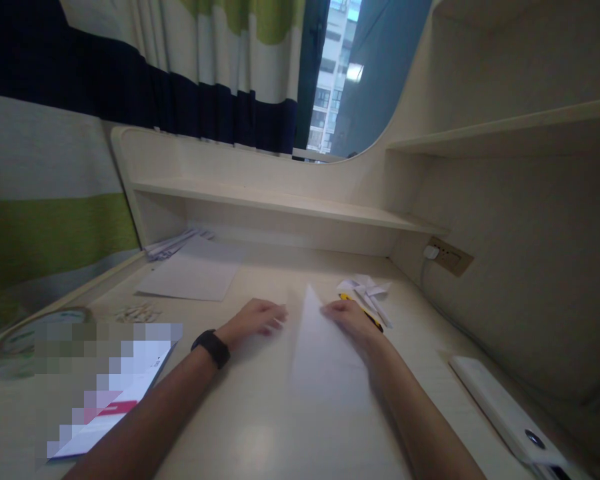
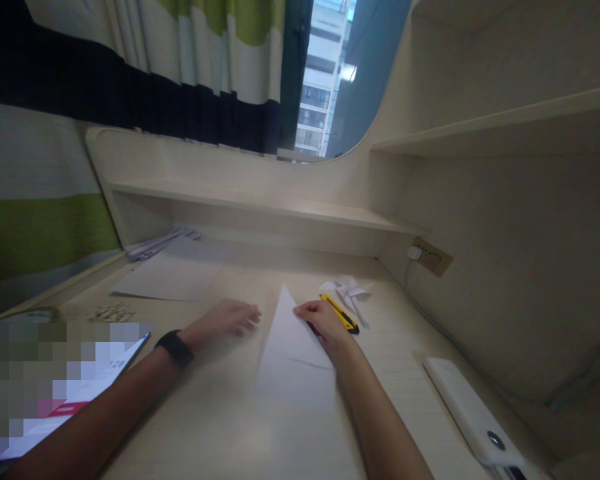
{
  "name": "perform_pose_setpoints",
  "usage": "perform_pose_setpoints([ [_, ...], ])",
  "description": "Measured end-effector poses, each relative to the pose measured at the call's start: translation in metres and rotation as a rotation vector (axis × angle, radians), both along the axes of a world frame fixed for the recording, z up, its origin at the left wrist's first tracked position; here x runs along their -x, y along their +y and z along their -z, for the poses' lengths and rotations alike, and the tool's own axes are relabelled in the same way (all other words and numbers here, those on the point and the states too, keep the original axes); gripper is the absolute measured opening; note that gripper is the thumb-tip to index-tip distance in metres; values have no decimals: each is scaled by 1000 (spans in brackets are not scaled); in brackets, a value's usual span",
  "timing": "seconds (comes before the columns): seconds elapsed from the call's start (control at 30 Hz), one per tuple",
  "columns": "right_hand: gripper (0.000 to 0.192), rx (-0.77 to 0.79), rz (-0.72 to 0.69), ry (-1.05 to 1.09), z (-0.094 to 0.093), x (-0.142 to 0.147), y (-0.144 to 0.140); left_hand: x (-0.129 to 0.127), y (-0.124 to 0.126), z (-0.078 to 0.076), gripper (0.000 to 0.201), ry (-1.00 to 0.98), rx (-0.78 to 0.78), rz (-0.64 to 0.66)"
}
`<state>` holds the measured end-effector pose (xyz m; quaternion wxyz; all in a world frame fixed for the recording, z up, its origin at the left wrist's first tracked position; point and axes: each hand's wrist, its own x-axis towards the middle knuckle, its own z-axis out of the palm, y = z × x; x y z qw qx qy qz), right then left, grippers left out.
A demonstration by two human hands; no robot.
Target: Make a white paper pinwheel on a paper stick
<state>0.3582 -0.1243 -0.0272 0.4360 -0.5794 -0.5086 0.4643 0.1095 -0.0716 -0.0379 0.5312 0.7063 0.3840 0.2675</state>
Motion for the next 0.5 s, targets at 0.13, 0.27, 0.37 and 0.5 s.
perform_pose_setpoints([
  [0.13,37,-88,188,142,17,18,11,-11,-5,11,50,-58,12,43],
  [0.27,44,-113,241,223,22,29,12,-10,-7,11,44,-113,-12,-56],
  [0.37,49,-80,175,242,18,33,7,-7,-6,8,45,-150,-3,-125],
  [0.5,42,-60,81,277,17,36,2,-6,-7,5,43,-176,-4,-189],
])
